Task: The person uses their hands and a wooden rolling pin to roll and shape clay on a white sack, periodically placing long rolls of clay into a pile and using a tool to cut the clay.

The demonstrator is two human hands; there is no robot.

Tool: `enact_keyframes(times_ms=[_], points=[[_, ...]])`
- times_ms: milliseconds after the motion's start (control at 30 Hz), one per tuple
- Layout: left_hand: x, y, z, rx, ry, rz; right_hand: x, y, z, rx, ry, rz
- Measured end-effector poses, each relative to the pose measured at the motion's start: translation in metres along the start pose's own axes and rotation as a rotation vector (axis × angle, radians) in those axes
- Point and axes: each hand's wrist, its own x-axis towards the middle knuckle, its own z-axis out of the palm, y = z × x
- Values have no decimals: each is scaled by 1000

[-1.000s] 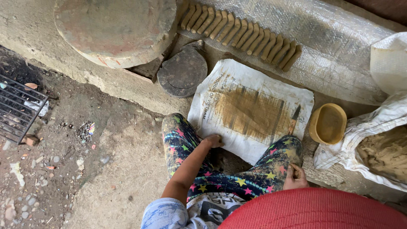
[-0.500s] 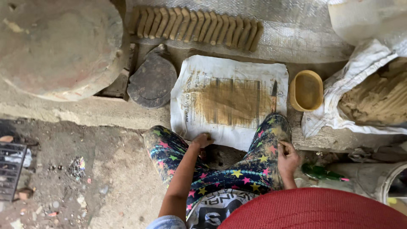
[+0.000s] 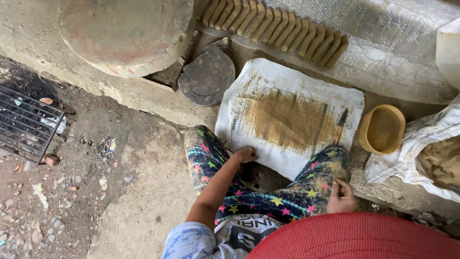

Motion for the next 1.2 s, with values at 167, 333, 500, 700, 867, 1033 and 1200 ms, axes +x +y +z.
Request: enact_keyframes(times_ms=[167, 333, 500, 700, 867, 1033, 1200], points=[[0, -1, 2, -4, -24, -28, -2, -21, -1, 55, 7, -3], [2, -2, 3, -26, -47, -55, -5, -53, -5, -258, 4, 78], [1, -2, 2, -8, -50, -35, -4, -39, -1, -226, 27, 86], [-13, 16, -28, -213, -324, -223, 1, -63, -7, -273, -55, 215], [-15, -53, -98, -856, 646, 441, 34, -114, 21, -726, -211, -158], [-6, -145, -202, -1453, 1161, -239, 62, -142, 192, -32, -621, -73], [-18, -149, -225, -1470, 1145, -678, 65, -175, 371, 458, -1034, -55]])
